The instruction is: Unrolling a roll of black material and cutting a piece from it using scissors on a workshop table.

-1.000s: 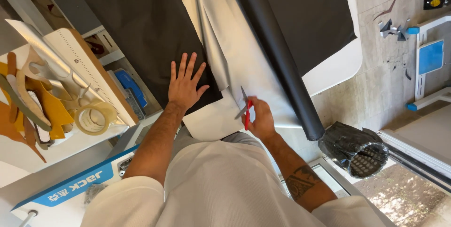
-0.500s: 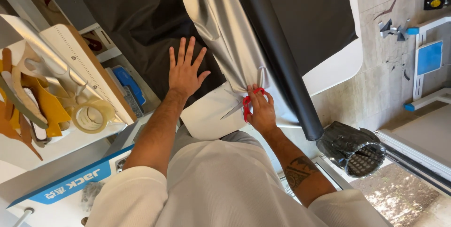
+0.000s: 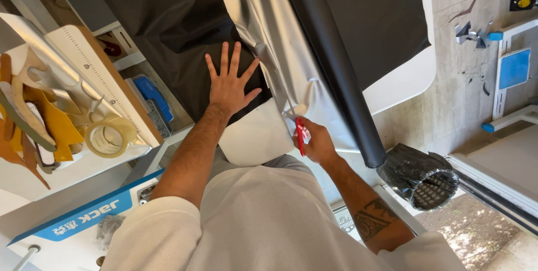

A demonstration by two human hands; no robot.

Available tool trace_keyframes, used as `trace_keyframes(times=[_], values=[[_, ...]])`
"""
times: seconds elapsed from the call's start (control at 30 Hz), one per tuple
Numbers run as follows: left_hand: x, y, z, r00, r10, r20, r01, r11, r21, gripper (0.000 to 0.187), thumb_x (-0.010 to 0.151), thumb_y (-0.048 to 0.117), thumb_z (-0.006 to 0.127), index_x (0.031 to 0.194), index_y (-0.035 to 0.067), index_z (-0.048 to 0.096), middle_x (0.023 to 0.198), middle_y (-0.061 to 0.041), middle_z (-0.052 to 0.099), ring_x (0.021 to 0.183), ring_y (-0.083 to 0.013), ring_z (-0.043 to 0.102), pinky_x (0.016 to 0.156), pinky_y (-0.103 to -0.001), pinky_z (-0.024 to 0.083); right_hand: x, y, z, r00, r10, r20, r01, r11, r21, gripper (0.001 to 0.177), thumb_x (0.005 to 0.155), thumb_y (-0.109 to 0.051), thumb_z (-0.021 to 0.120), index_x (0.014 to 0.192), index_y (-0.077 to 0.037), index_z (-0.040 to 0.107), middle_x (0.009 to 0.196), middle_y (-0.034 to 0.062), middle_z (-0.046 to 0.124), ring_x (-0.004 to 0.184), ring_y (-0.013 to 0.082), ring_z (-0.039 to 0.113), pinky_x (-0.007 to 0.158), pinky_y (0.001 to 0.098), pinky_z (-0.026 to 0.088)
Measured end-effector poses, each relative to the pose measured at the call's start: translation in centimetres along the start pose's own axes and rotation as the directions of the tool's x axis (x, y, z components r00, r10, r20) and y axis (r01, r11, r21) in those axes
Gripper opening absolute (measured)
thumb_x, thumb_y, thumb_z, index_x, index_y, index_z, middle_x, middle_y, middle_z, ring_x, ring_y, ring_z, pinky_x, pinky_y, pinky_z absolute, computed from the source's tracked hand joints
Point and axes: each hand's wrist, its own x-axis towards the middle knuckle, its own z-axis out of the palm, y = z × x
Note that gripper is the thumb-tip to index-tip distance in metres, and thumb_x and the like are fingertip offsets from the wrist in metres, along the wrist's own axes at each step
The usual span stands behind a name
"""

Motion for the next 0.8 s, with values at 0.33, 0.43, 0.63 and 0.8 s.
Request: trace_keyframes(times=[0.33, 0.43, 0.63, 0.8], values=[[0.1, 0.3, 1.1, 0.998, -0.005, 0.058, 0.005, 1.000, -0.008, 0.080, 0.098, 0.067, 0.051, 0.165, 0.034, 0.023, 0.174, -0.013, -0.009, 0.158, -0.0385, -0.012, 0.120, -0.073, -0.007, 1.1, 0.6, -0.6, 0.841, 0.279, 0.464, -0.484, 0.772, 0.413, 0.048, 0.079, -0.010, 0.082, 0.121, 0.006, 0.068, 0.072, 0.0227, 0.071, 0.059, 0.0287, 0.073, 0.053, 0.0329, 0.060], [0.3, 0.6, 1.0, 0.997, -0.027, 0.067, 0.028, 1.000, -0.013, 0.082, 0.099, 0.067, 0.050, 0.167, 0.032, 0.018, 0.174, -0.013, -0.009, 0.159, -0.0379, -0.012, 0.121, -0.072, -0.008, 2.6, -1.5, -1.1, 0.855, 0.271, 0.442, -0.469, 0.767, 0.438, 0.048, 0.082, -0.011, 0.078, 0.123, 0.010, 0.066, 0.072, 0.0225, 0.069, 0.061, 0.0283, 0.071, 0.056, 0.0336, 0.060], [0.9, 1.2, 0.9, 0.993, -0.056, 0.102, 0.057, 0.998, -0.010, 0.087, 0.099, 0.071, 0.045, 0.168, 0.029, 0.014, 0.174, -0.010, -0.011, 0.158, -0.0348, -0.016, 0.122, -0.069, -0.010, 3.5, -1.0, -0.7, 0.872, 0.256, 0.416, -0.445, 0.768, 0.460, 0.046, 0.083, -0.009, 0.078, 0.123, 0.010, 0.066, 0.074, 0.0225, 0.070, 0.062, 0.0295, 0.071, 0.058, 0.0350, 0.061], [0.3, 1.3, 1.6, 0.997, -0.056, 0.050, 0.056, 0.998, -0.002, 0.092, 0.098, 0.073, 0.048, 0.168, 0.021, 0.019, 0.174, -0.010, -0.010, 0.159, -0.0359, -0.014, 0.122, -0.069, -0.009, 4.0, -3.0, -2.1, 0.873, 0.270, 0.407, -0.451, 0.765, 0.459, 0.046, 0.083, -0.009, 0.078, 0.123, 0.011, 0.066, 0.073, 0.0236, 0.070, 0.061, 0.0306, 0.072, 0.057, 0.0354, 0.061]])
